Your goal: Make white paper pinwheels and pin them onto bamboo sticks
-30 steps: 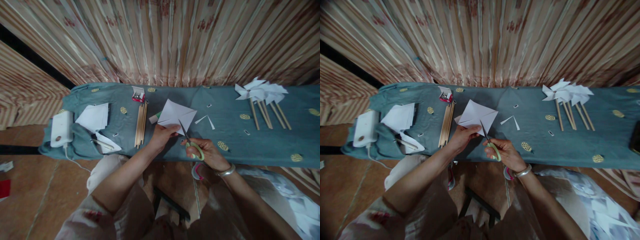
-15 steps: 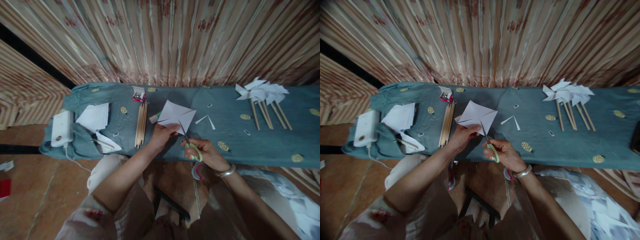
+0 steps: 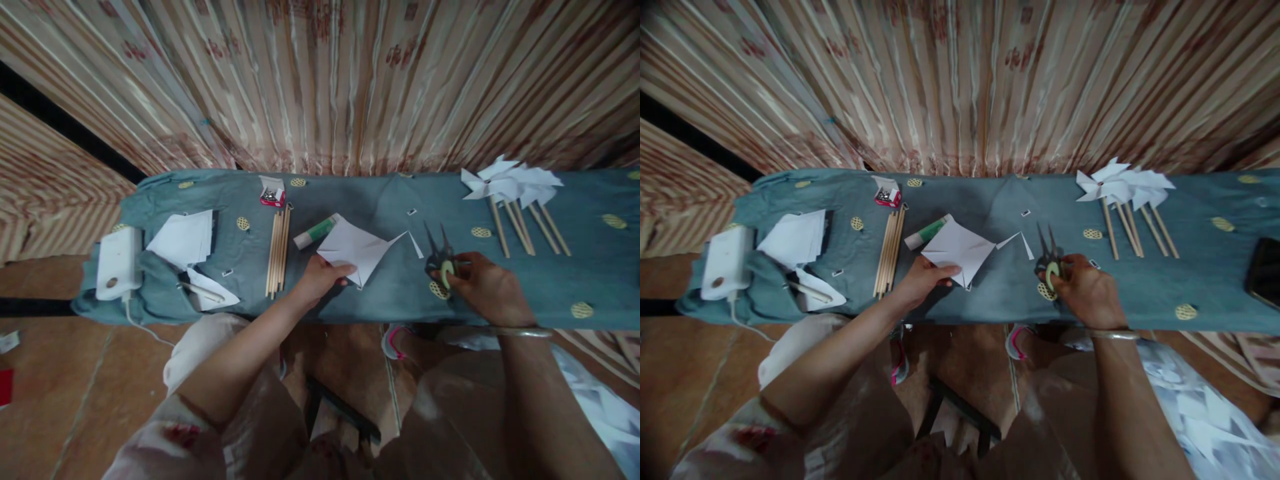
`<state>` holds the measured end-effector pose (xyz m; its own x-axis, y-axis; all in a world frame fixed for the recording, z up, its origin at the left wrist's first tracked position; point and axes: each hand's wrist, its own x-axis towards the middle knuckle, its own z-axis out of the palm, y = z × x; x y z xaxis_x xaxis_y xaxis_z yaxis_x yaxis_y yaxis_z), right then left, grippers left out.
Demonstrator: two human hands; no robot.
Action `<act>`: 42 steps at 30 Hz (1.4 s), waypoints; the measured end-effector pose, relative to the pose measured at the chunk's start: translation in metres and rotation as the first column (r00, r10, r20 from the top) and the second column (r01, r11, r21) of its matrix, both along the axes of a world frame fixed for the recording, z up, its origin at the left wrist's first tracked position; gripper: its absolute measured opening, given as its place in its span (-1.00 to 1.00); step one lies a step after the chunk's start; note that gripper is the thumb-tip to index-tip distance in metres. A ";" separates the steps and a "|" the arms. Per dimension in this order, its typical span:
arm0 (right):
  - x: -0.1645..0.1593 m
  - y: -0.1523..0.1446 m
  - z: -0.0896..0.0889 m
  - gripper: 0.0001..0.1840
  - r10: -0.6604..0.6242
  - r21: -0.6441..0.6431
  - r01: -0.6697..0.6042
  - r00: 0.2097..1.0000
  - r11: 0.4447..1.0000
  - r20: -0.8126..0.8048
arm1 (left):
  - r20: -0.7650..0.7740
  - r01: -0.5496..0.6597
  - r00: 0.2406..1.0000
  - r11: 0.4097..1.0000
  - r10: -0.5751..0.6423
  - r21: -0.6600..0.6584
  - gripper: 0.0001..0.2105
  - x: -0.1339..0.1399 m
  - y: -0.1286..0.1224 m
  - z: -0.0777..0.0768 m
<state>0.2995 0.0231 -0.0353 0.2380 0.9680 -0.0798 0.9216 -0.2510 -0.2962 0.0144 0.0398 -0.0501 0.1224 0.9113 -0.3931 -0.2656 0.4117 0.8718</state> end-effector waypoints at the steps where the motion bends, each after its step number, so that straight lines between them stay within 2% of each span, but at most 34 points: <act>1: 0.000 0.001 0.000 -0.53 -0.012 -0.004 0.012 0.994 1.000 0.111 | -0.024 0.041 0.999 0.999 -0.041 0.008 -0.76 0.002 -0.001 -0.003; 3: -0.002 0.003 0.000 -0.49 0.012 -0.029 -0.005 0.975 1.000 0.223 | -0.065 0.106 0.992 0.994 -0.104 0.035 -0.80 0.004 -0.002 -0.009; 7: -0.009 0.005 -0.001 -0.48 0.067 -0.052 -0.052 0.937 0.997 0.342 | -0.150 0.171 0.975 0.984 -0.161 0.055 -0.77 0.005 -0.001 -0.014; 9: -0.010 0.005 -0.003 -0.50 0.083 -0.041 -0.073 0.919 0.996 0.385 | -0.216 0.190 0.961 0.979 -0.171 0.072 -0.77 0.000 0.000 -0.012; 12: -0.009 0.007 -0.006 -0.54 0.114 -0.024 -0.114 0.910 0.993 0.399 | -0.395 0.240 0.906 0.953 -0.151 0.185 -0.76 -0.018 0.003 -0.002; 15: -0.009 0.008 -0.007 -0.52 0.102 -0.018 -0.103 0.928 0.995 0.357 | -0.605 0.229 0.796 0.914 0.023 0.336 -0.68 -0.042 0.011 0.010; 17: -0.010 0.009 -0.005 -0.48 0.076 -0.010 -0.077 0.947 0.997 0.314 | -0.689 0.190 0.690 0.864 0.220 0.466 -0.85 -0.056 0.017 0.013; 18: -0.011 0.010 -0.004 -0.46 0.065 0.000 -0.068 0.952 0.998 0.300 | -0.727 0.213 0.630 0.839 0.274 0.501 -0.91 -0.062 0.021 0.012; 19: -0.012 0.010 -0.003 -0.45 0.058 0.017 -0.065 0.954 0.998 0.295 | -0.767 0.256 0.567 0.820 0.301 0.511 -0.87 -0.065 0.024 0.010; 21: -0.015 0.011 -0.003 -0.44 0.044 0.076 -0.069 0.955 0.995 0.292 | -0.843 0.360 0.442 0.800 0.306 0.479 -0.74 -0.069 0.029 0.003; 23: -0.019 0.011 -0.003 -0.44 0.045 0.141 -0.088 0.958 0.986 0.282 | -0.898 0.443 0.339 0.794 0.281 0.416 -0.70 -0.069 0.033 -0.004; 25: -0.025 0.012 -0.005 -0.45 0.079 0.175 -0.127 0.964 0.976 0.255 | -0.927 0.478 0.273 0.799 0.259 0.364 -0.70 -0.068 0.036 -0.011; 27: -0.033 0.012 -0.006 -0.47 0.130 0.189 -0.172 0.968 0.967 0.214 | -0.938 0.476 0.248 0.813 0.242 0.335 -0.72 -0.066 0.040 -0.014; 29: -0.043 0.012 -0.005 -0.48 0.163 0.217 -0.195 0.974 0.956 0.156 | -0.931 0.442 0.277 0.829 0.237 0.342 -0.75 -0.064 0.043 -0.013; 31: -0.056 0.012 -0.002 -0.50 0.196 0.268 -0.206 0.979 0.941 0.064 | -0.897 0.372 0.375 0.848 0.235 0.377 -0.79 -0.061 0.046 -0.010; 33: -0.071 0.012 0.001 -0.55 0.226 0.330 -0.182 0.969 0.926 -0.101 | -0.812 0.259 0.539 0.874 0.222 0.411 -0.82 -0.056 0.045 -0.004; 35: -0.088 0.011 0.003 -0.61 0.229 0.338 -0.106 0.909 0.935 -0.350 | -0.649 0.130 0.737 0.903 0.188 0.410 -0.82 -0.049 0.041 0.002; 36: -0.096 0.011 0.003 -0.62 0.228 0.313 -0.072 0.837 0.947 -0.498 | -0.535 0.077 0.830 0.916 0.160 0.393 -0.79 -0.044 0.038 0.006; 37: -0.104 0.011 0.003 -0.60 0.220 0.274 -0.044 0.723 0.961 -0.654 | -0.410 0.037 0.904 0.933 0.121 0.357 -0.77 -0.039 0.034 0.008; 38: -0.112 0.011 0.003 -0.57 0.188 0.212 -0.026 0.578 0.977 -0.794 | -0.287 0.037 0.956 0.952 0.054 0.305 -0.73 -0.033 0.030 0.011; 40: -0.125 0.012 0.003 -0.53 0.107 0.102 -0.033 0.303 0.994 -0.947 | -0.091 0.067 0.995 0.977 -0.049 0.203 -0.69 -0.024 0.021 0.015; 42: -0.135 0.014 0.005 -0.53 0.033 0.026 -0.065 0.096 0.998 -0.995 | 0.017 0.106 0.994 0.988 -0.108 0.112 -0.65 -0.017 0.013 0.017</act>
<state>0.1649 0.0372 -0.0308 -0.1192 0.9684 -0.2190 -0.1897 -0.2387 -0.9524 -0.0025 0.0532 -0.0334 0.2294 0.9301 -0.2867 -0.2453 0.3403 0.9078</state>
